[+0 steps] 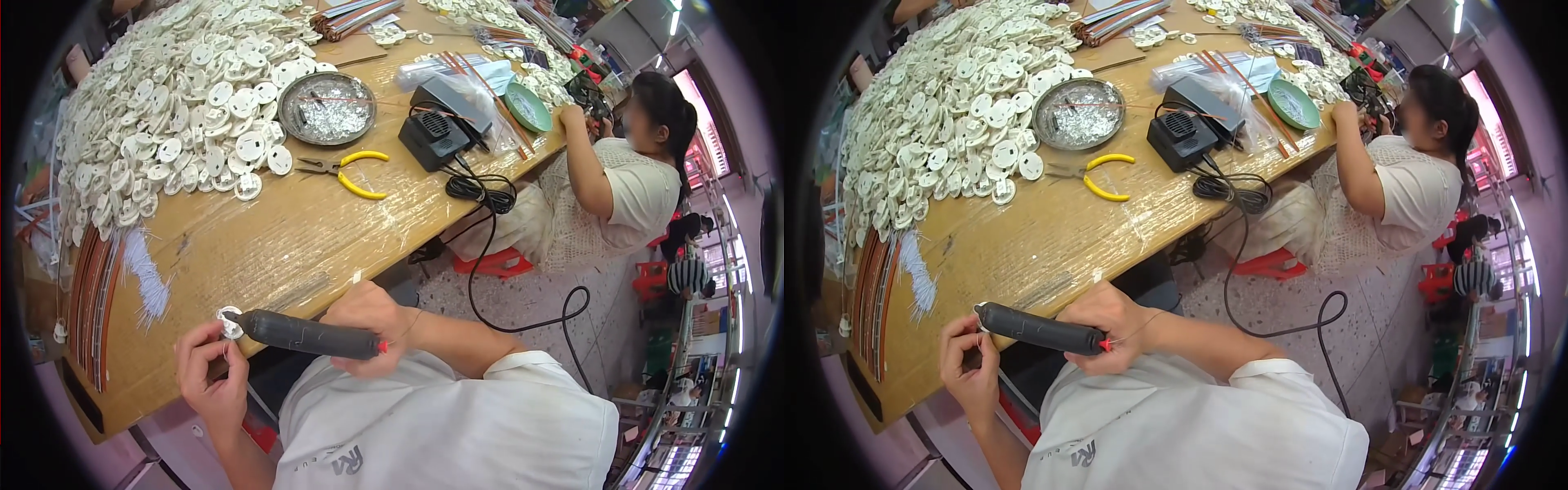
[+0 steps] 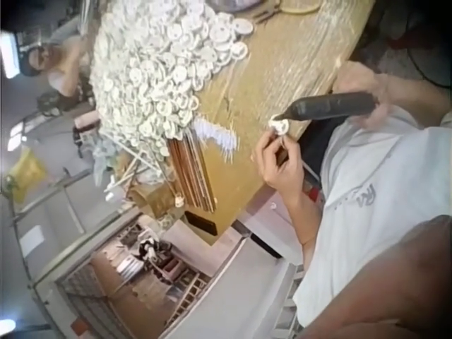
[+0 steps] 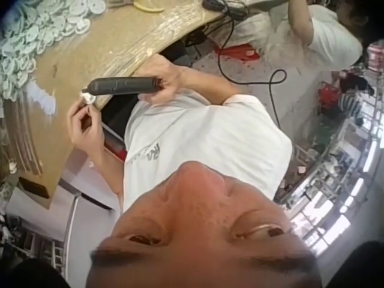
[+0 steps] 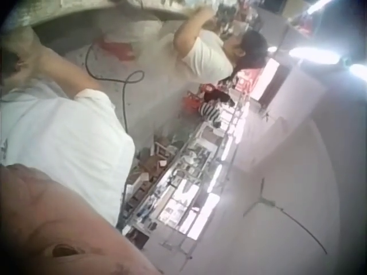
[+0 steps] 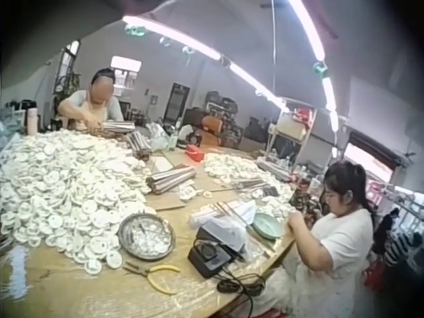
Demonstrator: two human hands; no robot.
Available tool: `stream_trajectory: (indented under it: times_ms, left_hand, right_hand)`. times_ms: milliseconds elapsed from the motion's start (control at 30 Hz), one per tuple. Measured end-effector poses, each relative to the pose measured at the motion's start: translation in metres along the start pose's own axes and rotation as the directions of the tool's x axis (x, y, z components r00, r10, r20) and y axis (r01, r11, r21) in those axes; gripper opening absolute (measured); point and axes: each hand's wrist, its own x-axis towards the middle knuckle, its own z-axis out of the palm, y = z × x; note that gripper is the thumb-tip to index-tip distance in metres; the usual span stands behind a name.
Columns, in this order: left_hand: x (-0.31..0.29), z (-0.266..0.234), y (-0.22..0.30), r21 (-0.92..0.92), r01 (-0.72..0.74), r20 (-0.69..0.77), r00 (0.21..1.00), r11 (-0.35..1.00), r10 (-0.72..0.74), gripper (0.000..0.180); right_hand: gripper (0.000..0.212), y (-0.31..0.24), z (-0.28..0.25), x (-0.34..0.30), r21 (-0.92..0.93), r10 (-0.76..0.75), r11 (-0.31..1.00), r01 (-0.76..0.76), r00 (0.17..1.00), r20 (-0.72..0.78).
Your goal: Applying hot glue to small white plastic parts and attaching them to a central base.
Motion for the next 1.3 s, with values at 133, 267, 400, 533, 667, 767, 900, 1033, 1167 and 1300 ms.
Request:
stream_trajectory:
  times_ms: [133, 267, 400, 533, 667, 767, 900, 1033, 1167, 1300]
  left_hand:
    - [0.0, -0.001, -0.002, 0.006, -0.015, 0.005, 1.0, 1.0, 0.015, 0.015]
    - [-0.002, -0.001, -0.004, -0.009, -0.007, 0.008, 1.0, 1.0, 0.007, 0.015]
    - [0.0, -0.007, -0.007, -0.022, -0.009, 0.045, 0.999, 1.0, 0.01, 0.014]
    - [-0.015, -0.024, 0.001, 0.078, -0.055, 0.061, 0.997, 0.995, 0.05, 0.015]
    - [-0.011, -0.016, 0.013, 0.122, -0.129, 0.037, 0.991, 0.984, 0.126, 0.019]
    - [-0.005, -0.008, 0.016, 0.061, -0.131, 0.044, 0.991, 0.99, 0.128, 0.021]
    - [-0.013, -0.003, 0.018, 0.082, -0.13, -0.037, 0.99, 0.988, 0.133, 0.024]
    - [-0.017, -0.005, 0.007, 0.068, -0.227, -0.071, 0.97, 0.971, 0.232, 0.027]
    - [-0.014, -0.011, 0.011, 0.122, -0.312, 0.02, 0.95, 0.942, 0.312, 0.028]
    - [-0.011, -0.009, 0.016, 0.123, -0.359, 0.042, 0.933, 0.925, 0.356, 0.028]
  right_hand:
    - [0.028, 0.002, 0.001, 0.001, -0.007, -0.005, 1.0, 0.005, 1.0, -0.029]
    - [0.028, -0.001, 0.004, 0.0, -0.011, 0.022, 1.0, -0.022, 0.999, -0.048]
    - [0.027, -0.011, 0.014, 0.007, -0.022, 0.062, 0.998, -0.063, 0.996, -0.068]
    - [0.021, -0.016, 0.034, 0.02, 0.045, 0.129, 0.991, -0.123, 0.976, -0.177]
    - [0.014, -0.02, 0.036, 0.017, -0.098, 0.249, 0.958, -0.271, 0.949, -0.192]
    - [0.024, -0.035, 0.033, 0.014, 0.281, 0.659, 0.739, -0.612, 0.743, -0.114]
    - [0.041, -0.025, 0.035, 0.011, 0.399, 0.621, 0.748, -0.53, 0.771, -0.139]
    - [0.036, -0.026, 0.048, 0.018, 0.453, 0.668, 0.701, -0.551, 0.729, -0.147]
    - [0.022, -0.023, 0.061, 0.026, 0.313, 0.581, 0.794, -0.521, 0.801, -0.141]
    - [0.014, -0.022, 0.072, 0.033, 0.289, 0.576, 0.806, -0.517, 0.798, -0.178]
